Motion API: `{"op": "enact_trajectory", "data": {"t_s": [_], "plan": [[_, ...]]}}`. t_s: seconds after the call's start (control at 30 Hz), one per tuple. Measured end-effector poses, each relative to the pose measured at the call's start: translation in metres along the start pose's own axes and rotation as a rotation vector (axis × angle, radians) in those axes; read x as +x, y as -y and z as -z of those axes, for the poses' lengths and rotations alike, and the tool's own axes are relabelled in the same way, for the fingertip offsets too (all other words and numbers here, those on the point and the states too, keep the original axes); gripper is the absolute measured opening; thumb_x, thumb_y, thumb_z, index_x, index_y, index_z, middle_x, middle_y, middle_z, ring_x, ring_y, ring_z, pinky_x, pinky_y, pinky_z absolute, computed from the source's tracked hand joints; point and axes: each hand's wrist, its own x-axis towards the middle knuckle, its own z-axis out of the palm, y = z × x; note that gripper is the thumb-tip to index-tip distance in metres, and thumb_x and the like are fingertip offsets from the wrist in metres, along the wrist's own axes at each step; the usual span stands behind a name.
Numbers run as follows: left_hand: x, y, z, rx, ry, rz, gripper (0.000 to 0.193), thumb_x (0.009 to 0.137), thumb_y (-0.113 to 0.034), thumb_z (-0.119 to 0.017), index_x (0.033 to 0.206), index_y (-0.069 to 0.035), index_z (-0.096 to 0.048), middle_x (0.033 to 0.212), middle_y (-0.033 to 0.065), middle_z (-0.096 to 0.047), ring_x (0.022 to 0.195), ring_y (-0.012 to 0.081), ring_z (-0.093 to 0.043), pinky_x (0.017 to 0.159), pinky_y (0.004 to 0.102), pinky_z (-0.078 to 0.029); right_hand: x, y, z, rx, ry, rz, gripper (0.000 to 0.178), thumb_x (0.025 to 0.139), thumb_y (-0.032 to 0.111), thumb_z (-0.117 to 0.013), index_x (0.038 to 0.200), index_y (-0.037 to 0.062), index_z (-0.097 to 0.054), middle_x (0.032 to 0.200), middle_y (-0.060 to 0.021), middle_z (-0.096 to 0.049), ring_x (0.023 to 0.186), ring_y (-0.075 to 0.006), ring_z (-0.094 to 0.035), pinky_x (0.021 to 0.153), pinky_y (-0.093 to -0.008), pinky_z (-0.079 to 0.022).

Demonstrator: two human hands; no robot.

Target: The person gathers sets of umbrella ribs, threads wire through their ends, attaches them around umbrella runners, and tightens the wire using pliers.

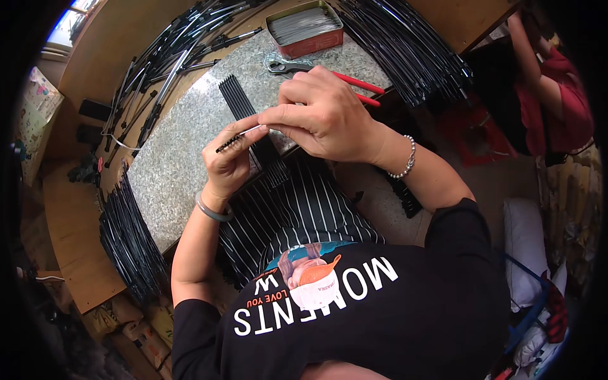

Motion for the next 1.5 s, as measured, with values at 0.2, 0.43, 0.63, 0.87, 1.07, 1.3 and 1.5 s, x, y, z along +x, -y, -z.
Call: {"op": "enact_trajectory", "data": {"t_s": [0.2, 0.43, 0.63, 0.87, 1.07, 1.3, 1.5], "plan": [[0.000, 0.001, 0.000, 0.006, -0.009, 0.004, 0.045, 0.064, 0.014, -0.053, 0.097, -0.011, -0.070, 0.101, 0.0098, -0.065, 0.089, 0.0245, -0.064, 0.075, 0.0304, -0.053, 0.000, -0.002, -0.003, 0.054, -0.032, 0.011, 0.021, 0.069, 0.005, -0.068, 0.089, 0.0106, -0.066, 0.071, -0.0001, -0.051, 0.064, -0.0173, -0.048, 0.060, -0.0291, -0.035], [0.001, 0.001, 0.001, 0.007, -0.025, 0.006, 0.043, 0.065, 0.013, -0.054, 0.097, -0.012, -0.070, 0.101, 0.0100, -0.065, 0.087, 0.0246, -0.065, 0.072, 0.0297, -0.053, 0.004, -0.001, -0.001, 0.039, 0.000, 0.004, 0.021, 0.068, 0.005, -0.068, 0.088, 0.0108, -0.066, 0.071, 0.0003, -0.052, 0.066, -0.0166, -0.048, 0.062, -0.0289, -0.035], [0.001, 0.001, 0.000, 0.003, -0.037, -0.021, 0.042, 0.066, 0.012, -0.056, 0.097, -0.012, -0.070, 0.101, 0.0102, -0.065, 0.087, 0.0249, -0.065, 0.073, 0.0296, -0.053, 0.004, -0.001, -0.005, 0.081, -0.005, -0.002, 0.021, 0.069, 0.005, -0.068, 0.088, 0.0110, -0.066, 0.071, 0.0004, -0.051, 0.065, -0.0164, -0.048, 0.063, -0.0291, -0.035], [0.001, 0.001, 0.001, -0.007, -0.009, -0.037, 0.042, 0.066, 0.012, -0.056, 0.098, -0.012, -0.069, 0.103, 0.0109, -0.065, 0.089, 0.0255, -0.065, 0.073, 0.0302, -0.053, 0.007, -0.007, -0.002, 0.060, 0.020, 0.101, 0.020, 0.069, 0.005, -0.068, 0.088, 0.0102, -0.066, 0.071, 0.0002, -0.051, 0.065, -0.0162, -0.048, 0.063, -0.0291, -0.034], [-0.001, 0.003, 0.000, -0.017, -0.003, -0.029, 0.043, 0.065, 0.013, -0.055, 0.098, -0.012, -0.069, 0.104, 0.0120, -0.064, 0.091, 0.0268, -0.064, 0.074, 0.0308, -0.053, 0.001, -0.001, -0.016, 0.300, 0.001, -0.094, 0.018, 0.070, 0.006, -0.068, 0.087, 0.0088, -0.066, 0.072, -0.0006, -0.053, 0.064, -0.0165, -0.048, 0.062, -0.0292, -0.035], [0.000, 0.000, 0.001, 0.006, 0.055, -0.011, 0.037, 0.063, 0.011, -0.057, 0.092, -0.009, -0.068, 0.105, 0.0134, -0.063, 0.092, 0.0286, -0.063, 0.075, 0.0322, -0.053, 0.008, 0.000, -0.011, 0.136, 0.032, 0.045, 0.013, 0.073, 0.012, -0.068, 0.085, 0.0105, -0.063, 0.075, -0.0005, -0.054, 0.072, -0.0173, -0.052, 0.068, -0.0303, -0.038], [-0.003, 0.004, -0.002, 0.000, 0.042, -0.016, 0.030, 0.062, 0.008, -0.061, 0.087, -0.006, -0.067, 0.102, 0.0143, -0.063, 0.090, 0.0290, -0.063, 0.074, 0.0330, -0.052, 0.013, 0.000, -0.020, 0.308, 0.001, 0.047, 0.017, 0.071, 0.004, -0.068, 0.087, 0.0058, -0.064, 0.077, -0.0037, -0.056, 0.070, -0.0203, -0.053, 0.066, -0.0296, -0.039]]}}
